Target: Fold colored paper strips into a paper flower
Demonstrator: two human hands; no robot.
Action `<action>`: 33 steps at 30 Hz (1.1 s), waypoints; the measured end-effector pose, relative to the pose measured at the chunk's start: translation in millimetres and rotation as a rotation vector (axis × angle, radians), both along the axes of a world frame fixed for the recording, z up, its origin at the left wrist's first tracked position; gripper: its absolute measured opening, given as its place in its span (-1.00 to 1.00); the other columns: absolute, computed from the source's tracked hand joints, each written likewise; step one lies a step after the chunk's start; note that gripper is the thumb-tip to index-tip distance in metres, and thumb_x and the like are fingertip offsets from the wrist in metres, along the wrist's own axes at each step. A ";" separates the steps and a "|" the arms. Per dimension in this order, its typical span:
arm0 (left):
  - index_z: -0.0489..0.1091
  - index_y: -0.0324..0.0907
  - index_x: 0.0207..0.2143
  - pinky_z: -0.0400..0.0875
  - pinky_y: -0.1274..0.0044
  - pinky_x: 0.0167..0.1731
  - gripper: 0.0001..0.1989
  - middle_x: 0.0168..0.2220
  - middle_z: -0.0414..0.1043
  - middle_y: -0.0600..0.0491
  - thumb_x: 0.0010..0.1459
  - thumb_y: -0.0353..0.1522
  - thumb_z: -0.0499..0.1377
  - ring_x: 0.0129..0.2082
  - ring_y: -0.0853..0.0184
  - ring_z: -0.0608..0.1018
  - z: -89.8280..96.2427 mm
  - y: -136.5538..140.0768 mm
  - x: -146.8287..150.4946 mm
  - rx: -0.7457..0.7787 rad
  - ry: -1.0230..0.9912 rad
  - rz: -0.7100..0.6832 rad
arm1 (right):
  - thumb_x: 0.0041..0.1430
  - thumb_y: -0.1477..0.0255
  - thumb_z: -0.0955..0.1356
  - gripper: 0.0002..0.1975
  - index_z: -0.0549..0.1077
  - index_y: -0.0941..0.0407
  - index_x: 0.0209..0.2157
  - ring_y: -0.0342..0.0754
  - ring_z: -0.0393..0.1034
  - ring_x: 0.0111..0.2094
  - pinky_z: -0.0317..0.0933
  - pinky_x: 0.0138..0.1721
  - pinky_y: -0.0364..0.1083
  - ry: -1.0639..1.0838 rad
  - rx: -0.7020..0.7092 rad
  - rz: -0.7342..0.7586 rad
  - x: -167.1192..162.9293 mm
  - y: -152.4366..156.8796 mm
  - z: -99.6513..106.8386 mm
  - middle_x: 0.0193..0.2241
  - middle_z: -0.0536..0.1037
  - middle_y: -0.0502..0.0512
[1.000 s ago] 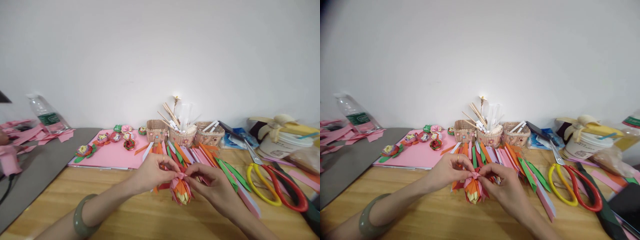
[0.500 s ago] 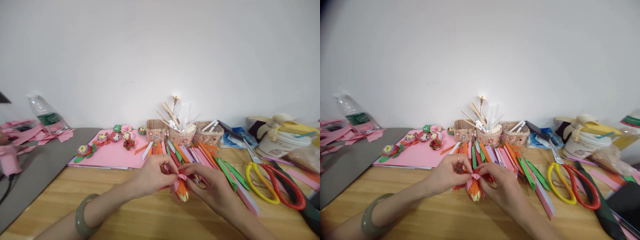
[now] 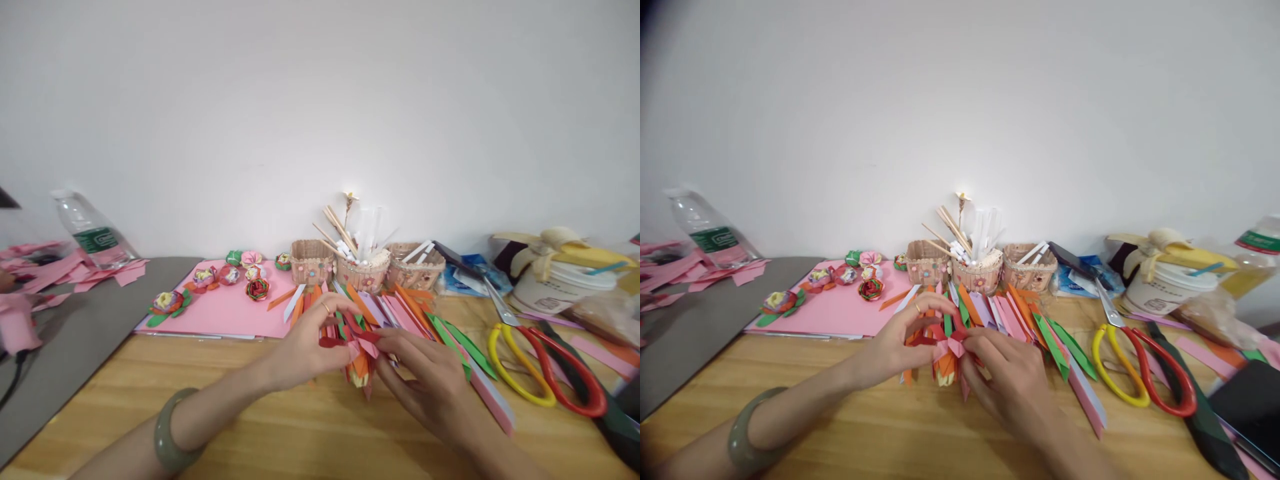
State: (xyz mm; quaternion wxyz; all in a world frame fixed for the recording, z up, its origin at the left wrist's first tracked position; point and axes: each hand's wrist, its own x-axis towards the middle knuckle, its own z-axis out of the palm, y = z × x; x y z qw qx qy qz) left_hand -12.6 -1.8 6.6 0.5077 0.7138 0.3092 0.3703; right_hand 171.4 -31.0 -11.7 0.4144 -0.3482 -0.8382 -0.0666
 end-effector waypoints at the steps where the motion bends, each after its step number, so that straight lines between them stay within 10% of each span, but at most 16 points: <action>1: 0.24 -0.11 -0.06 0.30 0.55 -0.26 -0.49 -0.08 0.26 -0.01 -0.12 -0.46 0.23 -0.20 0.37 0.39 1.9 0.8 -0.7 -0.096 0.016 -0.036 | 0.07 0.62 0.28 -0.88 0.34 0.11 -0.39 -0.16 0.44 -0.48 0.25 -0.50 -0.22 0.004 0.039 -0.010 1.4 0.7 0.1 -0.43 0.56 0.08; 4: 0.04 -0.07 0.11 0.27 0.61 -0.44 -0.18 -0.20 0.32 0.03 -0.22 -0.38 0.32 -0.42 0.46 0.37 6.0 0.9 0.4 -0.340 0.158 -0.164 | 0.05 0.63 0.31 -0.87 0.36 0.13 -0.35 -0.12 0.46 -0.38 0.29 -0.39 -0.19 -0.023 0.147 -0.007 4.9 2.1 0.1 -0.38 0.57 0.10; 10: 0.31 -0.15 -0.06 0.31 0.58 -0.35 -0.45 -0.23 0.40 0.04 -0.18 -0.40 0.30 -0.36 0.40 0.43 3.2 -1.6 5.8 -0.250 0.068 -0.092 | 0.03 0.61 0.32 -0.86 0.42 0.11 -0.35 -0.08 0.39 -0.38 0.26 -0.38 -0.13 0.105 0.116 -0.062 1.6 1.7 4.7 -0.39 0.51 0.12; 16: 0.28 -0.05 0.02 0.15 0.40 0.03 -0.43 -0.03 0.29 -0.03 -0.10 -0.44 0.27 0.00 0.24 0.33 -6.1 1.2 4.8 0.059 0.031 0.045 | 0.12 0.34 0.25 -0.79 0.39 0.14 -0.50 -0.18 0.27 -0.61 0.16 -0.59 -0.21 0.497 -0.974 0.115 -7.7 2.5 14.2 -0.64 0.41 -0.03; 19: 0.41 -0.05 -0.12 0.13 0.39 0.05 -0.58 -0.06 0.26 -0.04 -0.12 -0.40 0.28 0.01 0.23 0.30 -8.0 2.0 5.0 0.130 0.059 0.050 | 0.07 0.25 0.31 -0.71 0.35 0.16 -0.59 -0.24 0.22 -0.65 0.09 -0.61 -0.25 0.689 -1.222 0.229 -9.0 3.9 12.7 -0.70 0.38 -0.06; 33: 0.54 -0.13 -0.51 0.15 0.49 -0.03 -0.91 -0.35 0.45 -0.01 -0.03 -0.37 0.22 0.04 0.25 0.27 -4.8 -12.3 13.8 -0.356 -0.304 0.126 | -0.04 0.30 0.38 -0.76 0.42 0.19 -0.59 -0.24 0.20 -0.67 0.10 -0.61 -0.23 0.806 -1.308 0.266 -17.3 1.0 6.4 -0.70 0.39 -0.04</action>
